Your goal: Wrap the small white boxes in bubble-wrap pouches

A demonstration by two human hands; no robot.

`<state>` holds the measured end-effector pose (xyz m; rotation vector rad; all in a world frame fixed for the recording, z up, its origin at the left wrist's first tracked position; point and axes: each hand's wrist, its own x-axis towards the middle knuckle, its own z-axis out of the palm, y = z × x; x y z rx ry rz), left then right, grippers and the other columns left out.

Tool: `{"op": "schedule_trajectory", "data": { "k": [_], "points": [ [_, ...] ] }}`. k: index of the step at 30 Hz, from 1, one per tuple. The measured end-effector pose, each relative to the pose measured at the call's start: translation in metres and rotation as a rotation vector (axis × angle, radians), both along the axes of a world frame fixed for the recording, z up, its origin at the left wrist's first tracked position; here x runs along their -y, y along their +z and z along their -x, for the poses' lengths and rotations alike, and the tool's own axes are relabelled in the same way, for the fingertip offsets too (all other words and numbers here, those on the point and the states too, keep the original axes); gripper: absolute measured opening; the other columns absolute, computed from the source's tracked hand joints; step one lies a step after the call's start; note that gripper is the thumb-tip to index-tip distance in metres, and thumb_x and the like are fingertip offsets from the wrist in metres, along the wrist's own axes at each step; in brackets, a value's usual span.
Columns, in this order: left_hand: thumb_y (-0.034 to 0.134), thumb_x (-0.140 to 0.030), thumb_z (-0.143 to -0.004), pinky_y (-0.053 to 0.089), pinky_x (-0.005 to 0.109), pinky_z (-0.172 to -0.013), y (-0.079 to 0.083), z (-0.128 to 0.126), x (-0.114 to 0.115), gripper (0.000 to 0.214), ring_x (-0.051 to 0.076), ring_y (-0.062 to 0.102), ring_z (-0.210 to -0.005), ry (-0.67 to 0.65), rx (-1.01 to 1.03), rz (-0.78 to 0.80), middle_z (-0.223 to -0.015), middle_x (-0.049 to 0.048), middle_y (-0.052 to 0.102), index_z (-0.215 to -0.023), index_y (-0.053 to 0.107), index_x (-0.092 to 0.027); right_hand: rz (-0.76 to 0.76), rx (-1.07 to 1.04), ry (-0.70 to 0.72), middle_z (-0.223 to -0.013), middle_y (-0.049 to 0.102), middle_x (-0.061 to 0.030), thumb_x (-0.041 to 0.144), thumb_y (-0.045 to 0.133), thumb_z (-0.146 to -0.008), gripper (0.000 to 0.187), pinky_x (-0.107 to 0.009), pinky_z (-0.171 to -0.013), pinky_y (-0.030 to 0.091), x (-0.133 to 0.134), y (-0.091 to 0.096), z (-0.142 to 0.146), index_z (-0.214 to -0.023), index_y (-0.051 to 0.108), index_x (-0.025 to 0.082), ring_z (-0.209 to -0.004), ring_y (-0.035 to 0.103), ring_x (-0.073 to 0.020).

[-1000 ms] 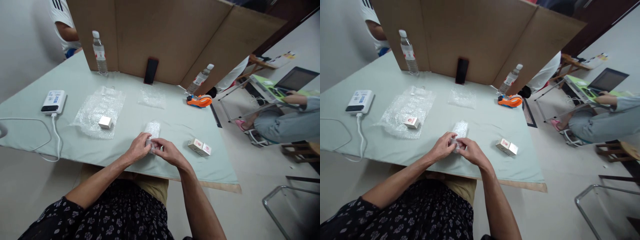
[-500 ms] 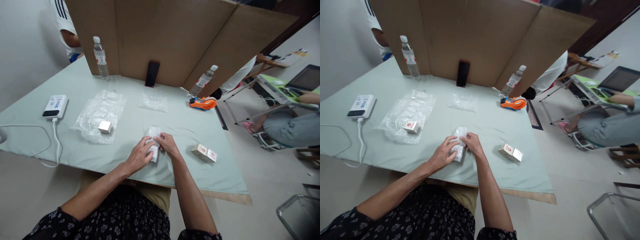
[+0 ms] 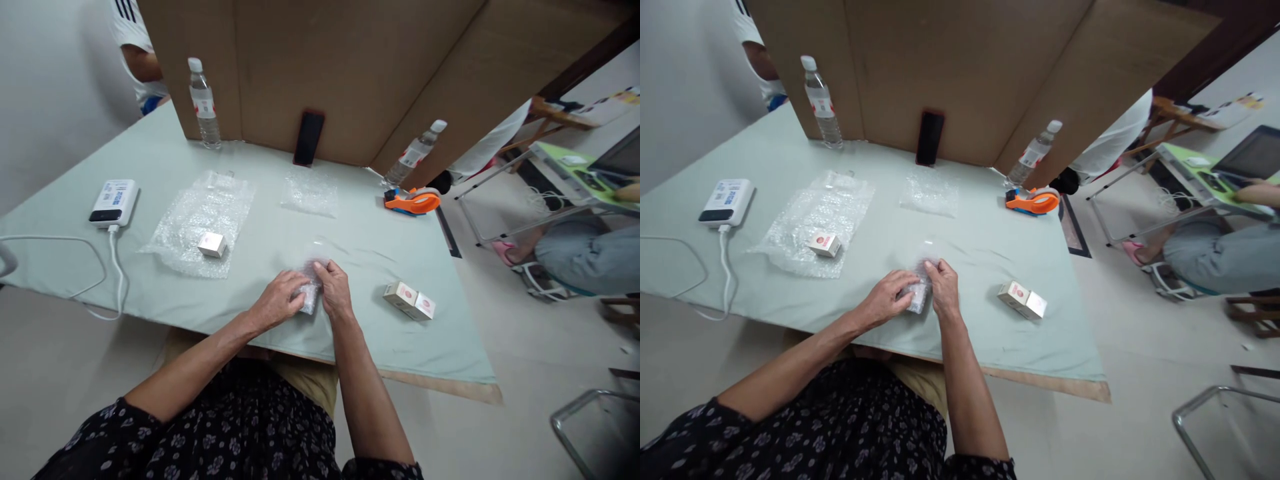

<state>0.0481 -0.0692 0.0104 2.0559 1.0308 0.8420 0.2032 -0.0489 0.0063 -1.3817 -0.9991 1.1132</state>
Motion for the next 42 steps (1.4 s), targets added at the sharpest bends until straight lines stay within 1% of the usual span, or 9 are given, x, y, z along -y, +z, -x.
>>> {"op": "schedule_trajectory", "data": {
  "k": [5,8,12,18,23,27,32,37,42],
  "points": [
    [0.062,-0.020,-0.080,0.050,0.040,-0.097,0.000,0.000,0.008,0.028,0.024,0.057,-0.108,0.200,-0.018,0.005,-0.111,0.0101,0.056,-0.108,0.061,-0.017,-0.073,-0.079,0.019,-0.089,0.069,-0.0014,0.047,0.065,-0.077,0.029,-0.033,-0.083,0.051,0.018,0.003,0.008,-0.090,0.063,0.022,-0.086,0.063,-0.0185],
    [0.068,-0.023,-0.076,0.048,0.044,-0.101,-0.001,0.002,0.007,0.045,0.027,0.054,-0.113,0.291,-0.043,-0.011,-0.114,0.0115,0.056,-0.118,0.055,-0.016,-0.092,-0.043,0.045,-0.088,0.071,-0.0017,0.046,0.067,-0.078,0.027,-0.033,-0.084,0.051,0.030,-0.002,0.007,-0.089,0.067,0.021,-0.087,0.064,-0.0190],
    [0.069,-0.021,-0.076,0.037,0.048,-0.113,-0.002,0.004,-0.003,0.059,0.029,0.044,-0.133,0.210,-0.027,-0.002,-0.139,0.0156,0.048,-0.132,0.049,-0.018,-0.120,0.081,0.104,-0.108,0.074,-0.0066,0.049,0.067,-0.082,0.032,-0.040,-0.097,0.049,0.041,-0.012,0.001,-0.098,0.072,0.022,-0.109,0.064,-0.0247],
    [0.066,-0.016,-0.076,0.036,0.047,-0.115,0.001,0.007,-0.014,0.026,0.028,0.045,-0.136,0.092,-0.009,0.103,-0.138,0.0144,0.053,-0.101,0.061,-0.019,-0.293,0.319,0.210,-0.126,0.068,-0.0098,0.044,0.063,-0.087,0.029,-0.047,-0.113,0.037,0.057,-0.010,-0.015,-0.106,0.074,0.025,-0.131,0.053,-0.0258],
    [0.061,-0.010,-0.071,0.040,0.045,-0.111,0.000,0.008,-0.014,0.023,0.026,0.051,-0.130,0.065,0.059,0.134,-0.133,0.0127,0.057,-0.091,0.057,-0.020,-0.322,0.652,0.323,-0.145,0.055,-0.0117,0.040,0.076,-0.076,0.060,-0.051,-0.115,0.033,0.072,-0.004,-0.019,-0.132,0.060,0.026,-0.138,0.046,-0.0295],
    [0.062,-0.013,-0.070,0.042,0.044,-0.109,0.000,0.006,-0.020,0.017,0.025,0.055,-0.124,0.045,0.105,0.199,-0.127,0.0121,0.062,-0.084,0.055,-0.020,-0.357,0.713,0.227,-0.135,0.063,-0.0109,0.031,0.068,-0.081,0.044,-0.048,-0.111,0.037,0.066,-0.007,-0.013,-0.124,0.064,0.024,-0.130,0.054,-0.0275],
    [0.062,-0.028,-0.079,0.049,0.040,-0.097,0.013,0.011,-0.029,0.016,0.023,0.063,-0.107,0.032,0.224,0.426,-0.112,0.0082,0.069,-0.092,0.060,-0.018,-0.176,0.433,0.117,-0.106,0.073,-0.0064,0.039,0.065,-0.080,0.032,-0.039,-0.094,0.049,0.051,-0.002,-0.004,-0.106,0.069,0.021,-0.101,0.065,-0.0242],
    [0.073,-0.035,-0.076,0.052,0.036,-0.091,0.016,0.030,-0.020,0.054,0.022,0.064,-0.105,-0.113,0.427,0.680,-0.111,0.0102,0.067,-0.123,0.057,-0.015,0.015,0.103,0.155,-0.085,0.069,-0.0018,0.053,0.062,-0.083,0.035,-0.030,-0.075,0.051,0.056,0.002,0.003,-0.093,0.066,0.020,-0.080,0.061,-0.0191],
    [0.078,-0.028,-0.070,0.051,0.038,-0.095,0.006,0.038,-0.005,0.085,0.022,0.063,-0.107,-0.133,0.471,0.719,-0.114,0.0108,0.062,-0.146,0.040,-0.018,0.039,0.212,0.177,-0.072,0.059,0.0019,0.055,0.057,-0.087,0.035,-0.025,-0.063,0.043,0.066,0.003,0.010,-0.082,0.061,0.020,-0.068,0.051,-0.0149]
  ]
}}
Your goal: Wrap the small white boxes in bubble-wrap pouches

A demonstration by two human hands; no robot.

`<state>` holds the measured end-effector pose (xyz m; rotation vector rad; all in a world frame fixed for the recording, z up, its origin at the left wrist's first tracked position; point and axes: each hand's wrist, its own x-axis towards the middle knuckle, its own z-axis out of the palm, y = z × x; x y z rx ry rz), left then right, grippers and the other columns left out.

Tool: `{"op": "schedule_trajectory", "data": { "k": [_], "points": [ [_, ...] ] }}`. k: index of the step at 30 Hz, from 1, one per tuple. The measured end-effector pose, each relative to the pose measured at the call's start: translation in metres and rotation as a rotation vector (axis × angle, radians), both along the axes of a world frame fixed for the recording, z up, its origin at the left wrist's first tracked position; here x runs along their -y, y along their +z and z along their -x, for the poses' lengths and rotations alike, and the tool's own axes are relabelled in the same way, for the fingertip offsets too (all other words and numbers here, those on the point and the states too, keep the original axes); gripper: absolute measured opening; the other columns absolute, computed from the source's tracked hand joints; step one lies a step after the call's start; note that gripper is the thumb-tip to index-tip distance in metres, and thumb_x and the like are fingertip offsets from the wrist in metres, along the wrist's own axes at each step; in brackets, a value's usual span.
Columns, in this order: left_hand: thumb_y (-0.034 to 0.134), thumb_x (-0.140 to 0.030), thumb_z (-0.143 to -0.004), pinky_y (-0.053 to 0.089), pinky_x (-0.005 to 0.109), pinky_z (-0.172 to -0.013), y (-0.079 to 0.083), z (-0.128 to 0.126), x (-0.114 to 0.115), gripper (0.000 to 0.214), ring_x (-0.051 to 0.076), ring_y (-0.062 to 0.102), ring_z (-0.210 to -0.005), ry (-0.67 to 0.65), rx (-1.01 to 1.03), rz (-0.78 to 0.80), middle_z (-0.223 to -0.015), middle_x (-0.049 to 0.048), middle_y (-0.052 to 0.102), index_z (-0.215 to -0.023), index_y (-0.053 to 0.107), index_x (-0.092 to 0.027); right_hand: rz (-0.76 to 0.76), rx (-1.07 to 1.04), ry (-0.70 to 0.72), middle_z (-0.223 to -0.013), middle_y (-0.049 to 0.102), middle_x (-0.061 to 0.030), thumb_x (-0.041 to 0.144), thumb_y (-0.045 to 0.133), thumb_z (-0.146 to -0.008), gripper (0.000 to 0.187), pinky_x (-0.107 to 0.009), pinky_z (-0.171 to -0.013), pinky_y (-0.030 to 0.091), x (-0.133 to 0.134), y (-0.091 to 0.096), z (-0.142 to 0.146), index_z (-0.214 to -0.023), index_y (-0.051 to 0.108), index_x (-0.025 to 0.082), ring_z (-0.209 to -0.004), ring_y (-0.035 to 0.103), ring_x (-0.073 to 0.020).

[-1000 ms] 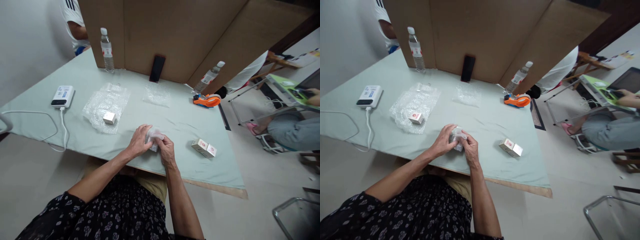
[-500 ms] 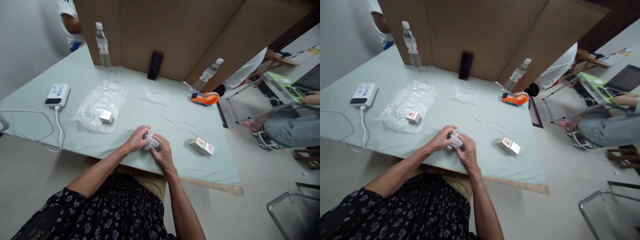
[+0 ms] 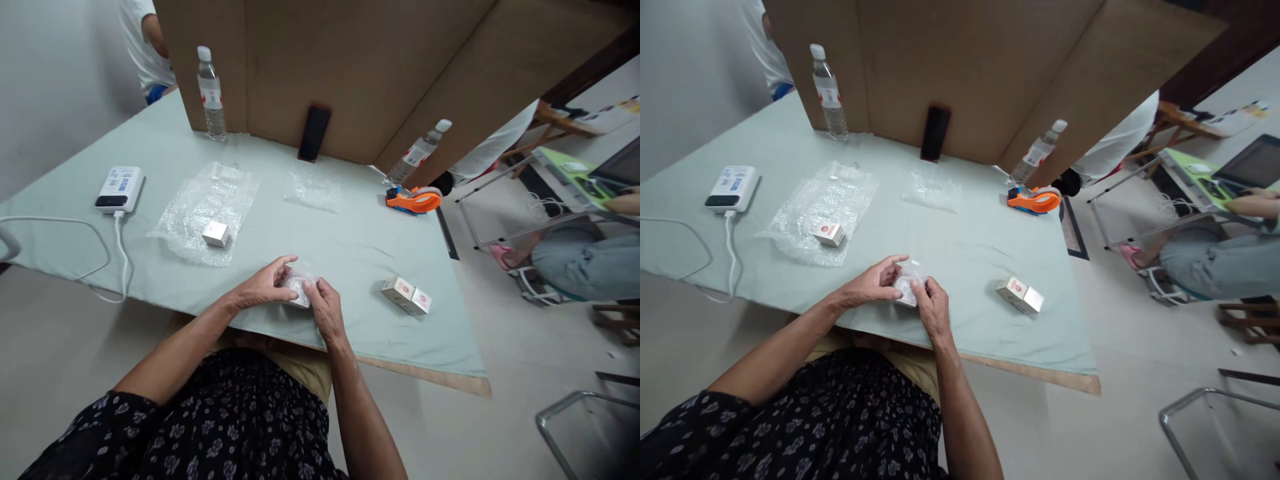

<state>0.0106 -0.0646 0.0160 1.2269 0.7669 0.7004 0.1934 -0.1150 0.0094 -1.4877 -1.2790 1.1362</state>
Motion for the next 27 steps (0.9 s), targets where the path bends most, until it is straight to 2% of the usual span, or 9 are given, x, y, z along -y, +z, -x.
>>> {"op": "schedule_trajectory", "data": {
  "k": [4,7,11,14,18,21,24,27],
  "points": [
    [0.072,-0.025,-0.074,0.051,0.036,-0.091,-0.003,-0.003,0.005,0.078,0.019,0.063,-0.099,0.098,-0.034,-0.003,-0.107,0.0071,0.060,-0.145,0.040,-0.018,-0.045,0.186,-0.021,-0.071,0.056,0.0015,0.053,0.054,-0.089,0.035,-0.027,-0.065,0.041,0.000,0.004,0.004,-0.078,0.061,0.020,-0.070,0.049,-0.0159],
    [0.070,-0.025,-0.075,0.051,0.034,-0.089,-0.003,-0.004,0.005,0.072,0.017,0.062,-0.096,0.147,-0.031,0.008,-0.106,0.0062,0.059,-0.141,0.044,-0.016,-0.120,0.275,0.010,-0.089,0.065,-0.0042,0.050,0.056,-0.087,0.033,-0.031,-0.079,0.045,-0.002,0.005,0.003,-0.089,0.065,0.019,-0.086,0.056,-0.0203],
    [0.072,-0.027,-0.075,0.050,0.034,-0.089,-0.005,-0.005,0.004,0.070,0.017,0.061,-0.095,0.145,-0.019,0.017,-0.108,0.0071,0.059,-0.139,0.046,-0.015,-0.100,0.230,0.110,-0.105,0.069,-0.0080,0.050,0.066,-0.081,0.043,-0.034,-0.086,0.049,0.001,0.003,-0.004,-0.110,0.064,0.019,-0.099,0.060,-0.0239],
    [0.072,-0.030,-0.076,0.049,0.035,-0.092,-0.007,-0.005,0.004,0.071,0.019,0.061,-0.099,0.134,-0.027,0.016,-0.111,0.0091,0.059,-0.140,0.046,-0.014,-0.086,0.183,0.142,-0.110,0.070,-0.0082,0.050,0.074,-0.076,0.052,-0.035,-0.088,0.050,0.003,0.000,-0.008,-0.117,0.062,0.019,-0.100,0.062,-0.0244],
    [0.074,-0.035,-0.077,0.044,0.042,-0.103,-0.008,0.001,0.003,0.082,0.025,0.058,-0.116,0.005,0.037,0.014,-0.128,0.0150,0.056,-0.148,0.036,-0.016,-0.037,0.103,0.154,-0.099,0.072,-0.0051,0.051,0.073,-0.076,0.047,-0.033,-0.081,0.051,-0.002,0.003,-0.011,-0.110,0.066,0.019,-0.089,0.064,-0.0225],
    [0.077,-0.031,-0.075,0.038,0.047,-0.110,-0.007,0.005,0.002,0.090,0.029,0.052,-0.126,-0.081,0.054,0.004,-0.138,0.0171,0.052,-0.151,0.031,-0.017,0.013,0.097,0.195,-0.092,0.072,-0.0047,0.054,0.073,-0.076,0.047,-0.034,-0.077,0.052,-0.008,0.007,-0.013,-0.105,0.068,0.018,-0.083,0.064,-0.0225],
    [0.074,-0.027,-0.076,0.038,0.048,-0.109,-0.008,0.004,0.002,0.088,0.029,0.053,-0.122,-0.045,0.021,0.001,-0.132,0.0161,0.054,-0.152,0.031,-0.017,-0.055,0.135,0.126,-0.116,0.069,-0.0102,0.054,0.074,-0.073,0.057,-0.040,-0.084,0.053,-0.008,0.006,-0.017,-0.118,0.064,0.020,-0.096,0.065,-0.0258],
    [0.072,-0.024,-0.075,0.041,0.047,-0.105,-0.010,0.002,0.002,0.088,0.027,0.056,-0.115,-0.032,0.030,0.011,-0.126,0.0144,0.056,-0.152,0.030,-0.017,-0.204,0.191,-0.012,-0.141,0.054,-0.0147,0.053,0.074,-0.074,0.059,-0.045,-0.092,0.051,-0.003,0.000,-0.020,-0.123,0.060,0.022,-0.120,0.057,-0.0304]
  ]
}}
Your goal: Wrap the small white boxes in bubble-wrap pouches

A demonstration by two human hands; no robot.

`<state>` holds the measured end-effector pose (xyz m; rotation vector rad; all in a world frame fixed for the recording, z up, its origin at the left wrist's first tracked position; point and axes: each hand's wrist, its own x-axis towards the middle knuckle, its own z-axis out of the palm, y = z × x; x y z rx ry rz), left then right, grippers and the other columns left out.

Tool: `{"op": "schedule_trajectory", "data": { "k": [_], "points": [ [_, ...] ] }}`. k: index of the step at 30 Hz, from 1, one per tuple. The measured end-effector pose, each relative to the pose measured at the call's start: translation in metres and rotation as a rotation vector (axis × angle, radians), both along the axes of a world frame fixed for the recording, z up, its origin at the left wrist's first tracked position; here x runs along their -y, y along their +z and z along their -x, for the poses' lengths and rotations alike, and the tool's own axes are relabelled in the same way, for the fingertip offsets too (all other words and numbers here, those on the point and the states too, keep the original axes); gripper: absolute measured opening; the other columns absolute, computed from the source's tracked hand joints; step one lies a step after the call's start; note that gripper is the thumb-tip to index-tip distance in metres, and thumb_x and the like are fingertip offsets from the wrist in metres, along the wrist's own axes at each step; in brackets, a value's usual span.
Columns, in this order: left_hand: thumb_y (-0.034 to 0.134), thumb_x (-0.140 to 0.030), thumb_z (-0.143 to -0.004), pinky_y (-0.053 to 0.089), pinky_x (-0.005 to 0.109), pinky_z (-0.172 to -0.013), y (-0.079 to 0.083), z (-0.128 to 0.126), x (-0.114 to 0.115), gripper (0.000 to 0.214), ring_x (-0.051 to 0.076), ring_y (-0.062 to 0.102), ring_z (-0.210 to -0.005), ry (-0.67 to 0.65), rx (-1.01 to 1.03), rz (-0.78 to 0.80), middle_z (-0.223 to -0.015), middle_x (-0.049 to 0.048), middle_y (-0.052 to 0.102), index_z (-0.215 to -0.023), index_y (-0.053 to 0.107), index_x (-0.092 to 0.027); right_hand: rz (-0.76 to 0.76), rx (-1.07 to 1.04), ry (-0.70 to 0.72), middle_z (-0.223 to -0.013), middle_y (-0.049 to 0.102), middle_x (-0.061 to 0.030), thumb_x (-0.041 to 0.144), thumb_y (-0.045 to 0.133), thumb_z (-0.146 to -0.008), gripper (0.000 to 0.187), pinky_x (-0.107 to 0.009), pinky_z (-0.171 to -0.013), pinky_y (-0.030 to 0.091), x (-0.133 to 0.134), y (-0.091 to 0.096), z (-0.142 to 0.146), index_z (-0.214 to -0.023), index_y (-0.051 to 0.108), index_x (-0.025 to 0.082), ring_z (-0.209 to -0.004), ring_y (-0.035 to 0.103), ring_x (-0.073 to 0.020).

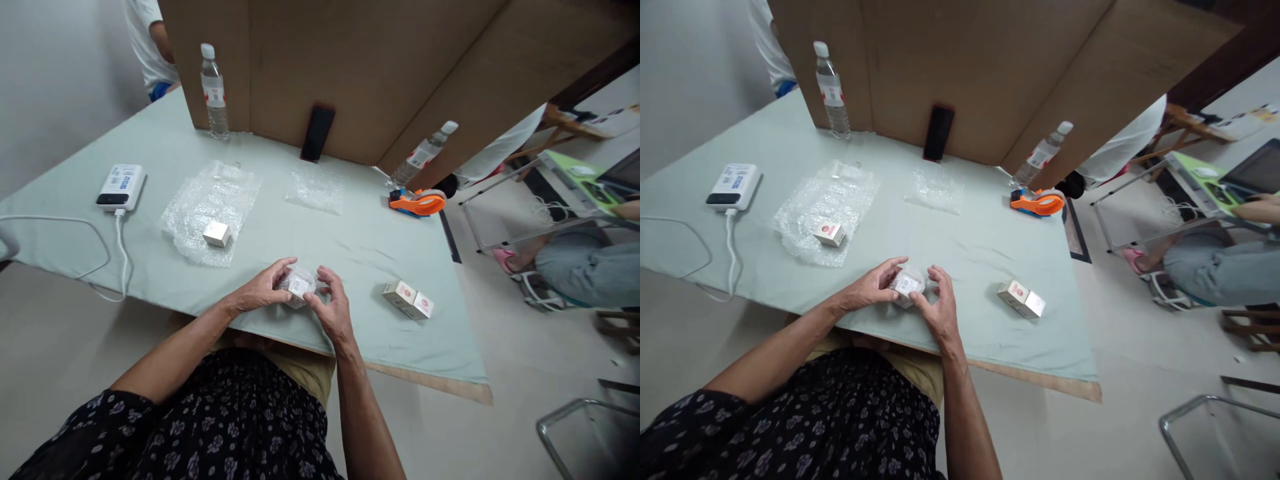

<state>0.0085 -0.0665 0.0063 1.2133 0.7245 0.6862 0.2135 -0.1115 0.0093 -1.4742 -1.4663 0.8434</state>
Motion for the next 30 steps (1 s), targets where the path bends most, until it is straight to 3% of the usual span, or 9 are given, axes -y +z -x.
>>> {"op": "schedule_trajectory", "data": {
  "k": [3,9,17,22,25,27,30],
  "points": [
    [0.072,-0.023,-0.075,0.041,0.045,-0.103,-0.002,-0.001,0.000,0.088,0.026,0.056,-0.114,0.000,0.024,0.001,-0.126,0.0140,0.056,-0.152,0.031,-0.018,-0.084,0.031,-0.015,-0.144,0.051,-0.0160,0.052,0.073,-0.076,0.052,-0.047,-0.094,0.051,0.004,-0.004,0.000,-0.117,0.059,0.023,-0.131,0.050,-0.0324],
    [0.073,-0.024,-0.073,0.042,0.042,-0.103,0.000,-0.003,0.001,0.089,0.026,0.056,-0.116,0.022,0.050,0.036,-0.129,0.0142,0.054,-0.151,0.030,-0.017,-0.195,0.132,-0.060,-0.146,0.048,-0.0168,0.047,0.072,-0.080,0.046,-0.052,-0.103,0.046,0.008,-0.004,0.002,-0.117,0.058,0.023,-0.131,0.051,-0.0316],
    [0.074,-0.023,-0.069,0.038,0.041,-0.107,0.004,-0.001,0.000,0.095,0.027,0.051,-0.124,-0.027,0.048,0.055,-0.136,0.0147,0.049,-0.152,0.029,-0.017,-0.104,0.140,0.108,-0.150,0.047,-0.0150,0.051,0.070,-0.082,0.040,-0.054,-0.115,0.033,0.002,-0.012,-0.002,-0.111,0.066,0.023,-0.140,0.043,-0.0326],
    [0.074,-0.022,-0.068,0.041,0.039,-0.101,0.008,-0.002,-0.002,0.095,0.024,0.055,-0.114,-0.036,0.032,0.079,-0.121,0.0106,0.057,-0.152,0.029,-0.017,-0.018,0.030,0.198,-0.147,0.051,-0.0132,0.051,0.069,-0.081,0.036,-0.050,-0.114,0.035,-0.003,-0.009,-0.002,-0.104,0.068,0.023,-0.137,0.046,-0.0313],
    [0.072,-0.022,-0.069,0.043,0.037,-0.096,0.010,-0.005,-0.003,0.093,0.022,0.057,-0.107,0.006,0.032,0.113,-0.112,0.0083,0.058,-0.151,0.029,-0.016,-0.006,-0.126,0.109,-0.142,0.056,-0.0125,0.052,0.066,-0.083,0.041,-0.046,-0.106,0.044,-0.006,-0.005,-0.002,-0.113,0.066,0.023,-0.127,0.055,-0.0287],
    [0.073,-0.022,-0.068,0.043,0.036,-0.095,0.010,-0.006,-0.003,0.094,0.022,0.057,-0.105,0.024,0.050,0.123,-0.111,0.0081,0.059,-0.151,0.029,-0.015,0.070,-0.254,0.002,-0.130,0.064,-0.0122,0.056,0.061,-0.085,0.047,-0.042,-0.092,0.051,-0.010,-0.002,-0.004,-0.118,0.063,0.023,-0.110,0.063,-0.0257],
    [0.074,-0.022,-0.068,0.042,0.036,-0.095,0.010,-0.006,-0.003,0.095,0.022,0.057,-0.105,0.010,0.061,0.113,-0.113,0.0086,0.059,-0.151,0.029,-0.015,0.227,-0.273,-0.034,-0.100,0.071,-0.0083,0.060,0.060,-0.083,0.046,-0.033,-0.070,0.050,-0.025,0.004,-0.006,-0.104,0.068,0.020,-0.086,0.062,-0.0217]
  ]
}}
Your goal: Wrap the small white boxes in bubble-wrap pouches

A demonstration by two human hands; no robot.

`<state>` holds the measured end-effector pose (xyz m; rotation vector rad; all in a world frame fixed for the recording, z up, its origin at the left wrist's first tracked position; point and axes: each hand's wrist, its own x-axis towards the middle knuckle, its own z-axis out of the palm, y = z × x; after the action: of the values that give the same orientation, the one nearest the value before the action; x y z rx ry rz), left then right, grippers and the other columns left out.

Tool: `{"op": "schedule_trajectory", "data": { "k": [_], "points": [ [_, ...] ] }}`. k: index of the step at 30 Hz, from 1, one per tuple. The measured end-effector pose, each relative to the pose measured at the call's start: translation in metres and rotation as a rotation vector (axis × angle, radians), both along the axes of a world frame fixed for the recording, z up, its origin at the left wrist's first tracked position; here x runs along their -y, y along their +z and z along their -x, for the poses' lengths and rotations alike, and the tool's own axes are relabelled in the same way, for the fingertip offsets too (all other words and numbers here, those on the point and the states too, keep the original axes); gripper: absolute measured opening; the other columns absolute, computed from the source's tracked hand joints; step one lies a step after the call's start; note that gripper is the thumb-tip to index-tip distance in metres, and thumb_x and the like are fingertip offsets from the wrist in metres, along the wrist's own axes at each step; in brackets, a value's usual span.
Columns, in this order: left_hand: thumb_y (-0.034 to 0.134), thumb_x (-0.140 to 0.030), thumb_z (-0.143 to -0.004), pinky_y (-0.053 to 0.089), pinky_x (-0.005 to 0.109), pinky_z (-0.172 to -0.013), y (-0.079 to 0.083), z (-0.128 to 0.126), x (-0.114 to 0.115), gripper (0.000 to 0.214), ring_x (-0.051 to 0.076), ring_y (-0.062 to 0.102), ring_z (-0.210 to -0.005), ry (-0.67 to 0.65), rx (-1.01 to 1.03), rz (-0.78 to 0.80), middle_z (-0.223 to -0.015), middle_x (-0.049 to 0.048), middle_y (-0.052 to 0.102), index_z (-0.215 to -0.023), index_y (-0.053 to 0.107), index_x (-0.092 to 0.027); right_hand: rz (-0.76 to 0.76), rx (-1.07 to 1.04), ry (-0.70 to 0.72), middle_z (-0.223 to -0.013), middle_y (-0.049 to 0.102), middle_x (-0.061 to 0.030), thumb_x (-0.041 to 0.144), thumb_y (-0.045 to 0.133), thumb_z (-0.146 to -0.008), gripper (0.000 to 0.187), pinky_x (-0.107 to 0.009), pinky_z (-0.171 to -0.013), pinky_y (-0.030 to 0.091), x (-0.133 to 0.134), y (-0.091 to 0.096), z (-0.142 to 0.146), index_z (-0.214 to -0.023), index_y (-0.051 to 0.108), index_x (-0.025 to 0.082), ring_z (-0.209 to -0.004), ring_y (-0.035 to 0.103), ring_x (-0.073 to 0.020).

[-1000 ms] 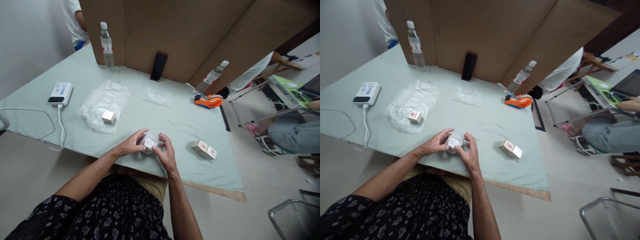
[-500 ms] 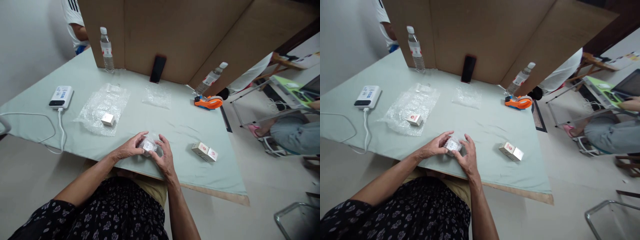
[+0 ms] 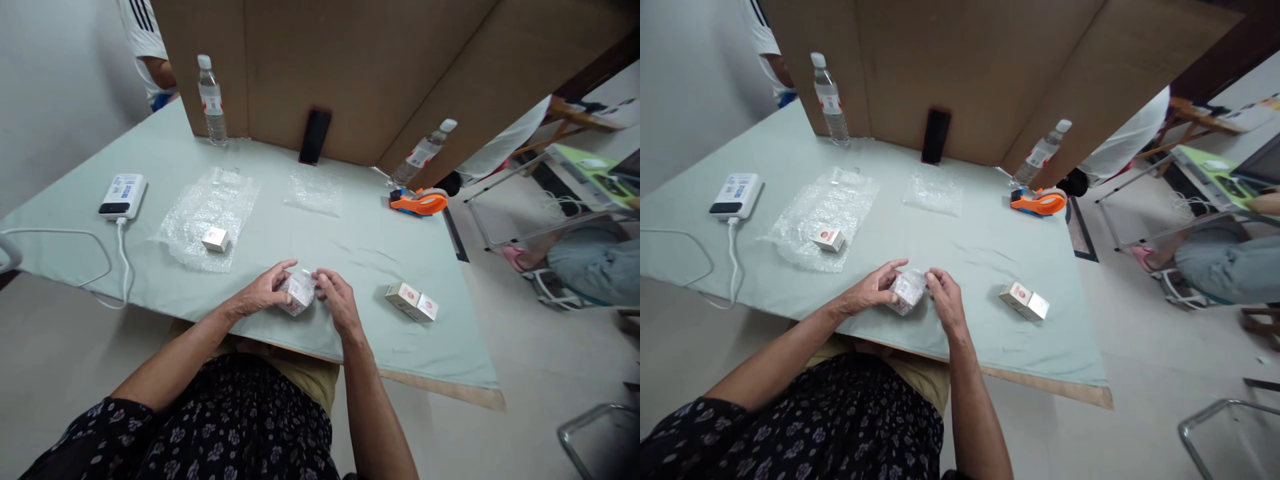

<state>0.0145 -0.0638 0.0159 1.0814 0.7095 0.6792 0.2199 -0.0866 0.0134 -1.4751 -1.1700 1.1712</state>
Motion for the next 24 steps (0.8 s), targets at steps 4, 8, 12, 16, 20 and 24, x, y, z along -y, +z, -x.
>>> {"op": "schedule_trajectory", "data": {
  "k": [4,8,12,16,20,24],
  "points": [
    [0.073,-0.019,-0.069,0.042,0.036,-0.097,-0.001,0.000,0.001,0.091,0.021,0.057,-0.106,-0.021,-0.024,-0.025,-0.115,0.0085,0.060,-0.151,0.032,-0.017,0.043,0.015,0.129,-0.069,0.062,-0.0009,0.058,0.065,-0.077,0.040,-0.029,-0.061,0.041,-0.023,0.006,0.003,-0.074,0.067,0.019,-0.067,0.051,-0.0157],
    [0.072,-0.020,-0.070,0.043,0.035,-0.094,-0.005,0.001,0.001,0.087,0.021,0.058,-0.104,0.009,-0.046,-0.030,-0.113,0.0079,0.060,-0.149,0.036,-0.017,-0.010,-0.124,0.080,-0.064,0.057,0.0023,0.049,0.071,-0.071,0.031,-0.028,-0.061,0.040,-0.029,0.004,0.012,-0.069,0.060,0.021,-0.062,0.047,-0.0134],
    [0.072,-0.023,-0.068,0.045,0.036,-0.092,-0.005,0.000,0.001,0.078,0.021,0.058,-0.101,0.046,-0.122,-0.021,-0.110,0.0088,0.061,-0.141,0.045,-0.013,-0.091,-0.139,0.036,-0.066,0.057,0.0026,0.044,0.069,-0.074,0.024,-0.027,-0.062,0.042,-0.021,0.001,0.020,-0.075,0.059,0.022,-0.063,0.049,-0.0138],
    [0.070,-0.022,-0.066,0.048,0.035,-0.088,0.001,-0.001,0.001,0.080,0.021,0.058,-0.102,0.086,-0.147,-0.037,-0.119,0.0116,0.058,-0.141,0.044,-0.013,-0.117,-0.101,0.045,-0.070,0.060,0.0012,0.040,0.066,-0.076,0.020,-0.028,-0.063,0.045,-0.016,0.005,0.022,-0.078,0.058,0.022,-0.065,0.053,-0.0146],
    [0.069,-0.022,-0.067,0.048,0.036,-0.087,0.007,-0.001,0.000,0.080,0.020,0.060,-0.097,0.069,-0.162,-0.041,-0.114,0.0101,0.061,-0.142,0.043,-0.014,-0.133,0.029,0.085,-0.071,0.062,0.0003,0.036,0.064,-0.077,0.016,-0.028,-0.065,0.046,-0.017,0.013,0.020,-0.076,0.061,0.020,-0.066,0.055,-0.0147],
    [0.069,-0.025,-0.067,0.047,0.040,-0.092,0.011,0.000,-0.002,0.072,0.024,0.061,-0.103,0.043,-0.244,-0.053,-0.113,0.0106,0.065,-0.136,0.051,-0.013,-0.175,0.167,0.151,-0.074,0.065,-0.0005,0.034,0.061,-0.079,0.015,-0.030,-0.075,0.047,-0.019,0.023,0.017,-0.074,0.064,0.020,-0.073,0.058,-0.0163]
  ]
}}
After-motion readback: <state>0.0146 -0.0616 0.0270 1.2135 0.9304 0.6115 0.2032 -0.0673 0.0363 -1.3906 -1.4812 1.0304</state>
